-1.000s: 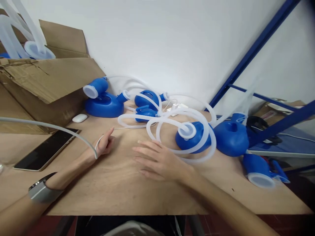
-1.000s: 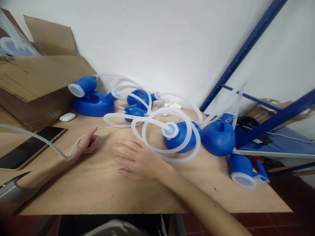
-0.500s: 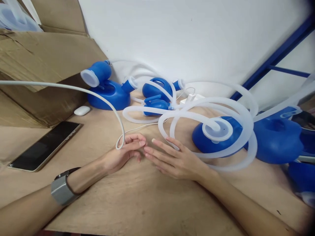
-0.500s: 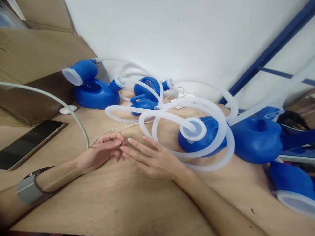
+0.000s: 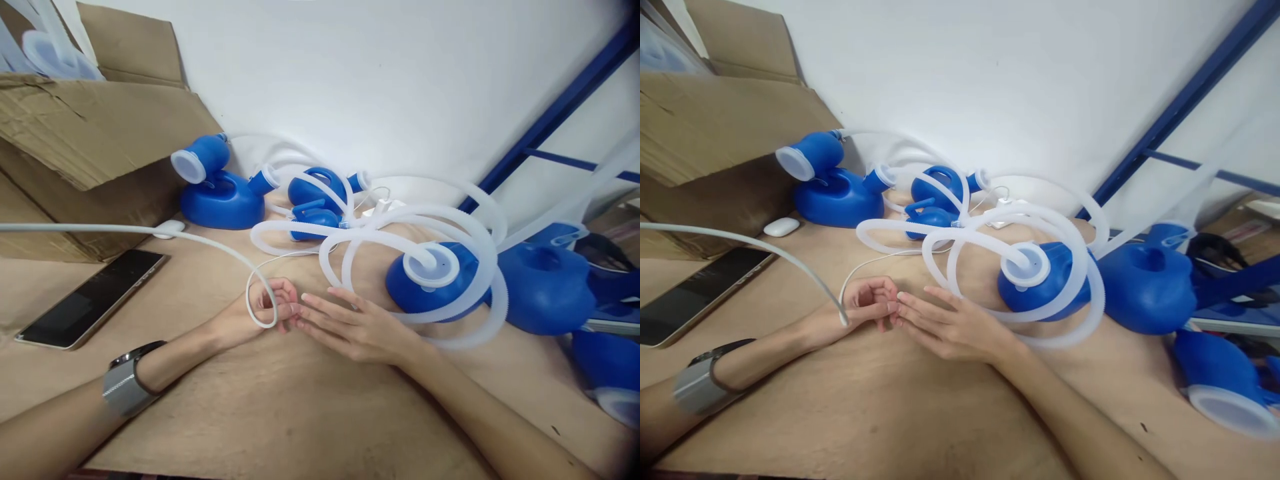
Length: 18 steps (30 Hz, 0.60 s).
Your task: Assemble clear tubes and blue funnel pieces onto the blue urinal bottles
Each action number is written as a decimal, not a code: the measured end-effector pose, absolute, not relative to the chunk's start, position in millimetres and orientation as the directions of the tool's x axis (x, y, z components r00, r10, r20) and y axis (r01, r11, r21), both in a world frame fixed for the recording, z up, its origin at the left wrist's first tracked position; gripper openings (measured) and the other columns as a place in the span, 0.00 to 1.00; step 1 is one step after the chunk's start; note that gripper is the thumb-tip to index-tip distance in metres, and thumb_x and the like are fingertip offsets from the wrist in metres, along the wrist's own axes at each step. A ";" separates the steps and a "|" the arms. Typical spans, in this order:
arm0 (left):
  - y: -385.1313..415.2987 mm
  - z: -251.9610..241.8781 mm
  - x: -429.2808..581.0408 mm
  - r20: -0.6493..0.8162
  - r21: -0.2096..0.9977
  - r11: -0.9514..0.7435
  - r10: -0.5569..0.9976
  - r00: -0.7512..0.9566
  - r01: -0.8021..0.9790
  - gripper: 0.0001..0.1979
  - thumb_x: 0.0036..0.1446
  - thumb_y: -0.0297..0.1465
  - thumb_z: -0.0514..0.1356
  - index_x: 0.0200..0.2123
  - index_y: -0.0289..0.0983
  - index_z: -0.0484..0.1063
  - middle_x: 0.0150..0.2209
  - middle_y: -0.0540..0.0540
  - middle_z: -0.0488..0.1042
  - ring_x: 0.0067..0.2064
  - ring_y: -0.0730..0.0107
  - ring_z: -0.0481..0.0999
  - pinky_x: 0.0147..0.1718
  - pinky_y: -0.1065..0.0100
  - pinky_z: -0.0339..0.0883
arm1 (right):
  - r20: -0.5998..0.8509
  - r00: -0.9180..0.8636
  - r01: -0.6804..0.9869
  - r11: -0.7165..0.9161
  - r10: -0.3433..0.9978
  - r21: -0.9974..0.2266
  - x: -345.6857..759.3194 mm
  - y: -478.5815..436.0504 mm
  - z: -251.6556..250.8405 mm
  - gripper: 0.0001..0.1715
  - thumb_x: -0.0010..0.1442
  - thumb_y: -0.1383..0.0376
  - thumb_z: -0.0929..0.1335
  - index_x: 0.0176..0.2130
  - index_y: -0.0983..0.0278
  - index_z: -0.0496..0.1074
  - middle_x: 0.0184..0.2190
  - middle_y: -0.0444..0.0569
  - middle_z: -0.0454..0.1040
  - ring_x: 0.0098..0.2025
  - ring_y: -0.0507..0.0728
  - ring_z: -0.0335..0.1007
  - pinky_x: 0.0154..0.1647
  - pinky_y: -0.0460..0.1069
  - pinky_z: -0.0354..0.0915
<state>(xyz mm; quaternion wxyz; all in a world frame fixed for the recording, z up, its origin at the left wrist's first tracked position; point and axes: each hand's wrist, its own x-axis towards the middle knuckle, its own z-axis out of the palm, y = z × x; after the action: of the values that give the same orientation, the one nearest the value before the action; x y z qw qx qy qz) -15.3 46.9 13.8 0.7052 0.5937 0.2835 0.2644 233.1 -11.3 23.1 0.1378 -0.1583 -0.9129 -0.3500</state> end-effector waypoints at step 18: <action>43.4 20.7 -17.7 -0.171 0.985 0.134 0.644 0.746 0.111 0.19 0.53 0.42 0.74 0.32 0.35 0.72 0.26 0.48 0.77 0.28 0.70 0.77 0.27 0.71 0.74 | 0.315 -0.942 0.301 0.713 0.119 0.633 231.6 -16.1 29.3 0.22 0.71 0.74 0.61 0.56 0.68 0.78 0.62 0.51 0.76 0.66 0.56 0.68 0.65 0.54 0.69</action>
<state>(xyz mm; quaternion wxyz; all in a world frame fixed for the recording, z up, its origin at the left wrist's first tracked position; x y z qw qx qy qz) -17.7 43.4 20.7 0.6908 0.6291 0.2997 0.1929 231.6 -16.1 29.3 0.1267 -0.1145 -0.9168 -0.3609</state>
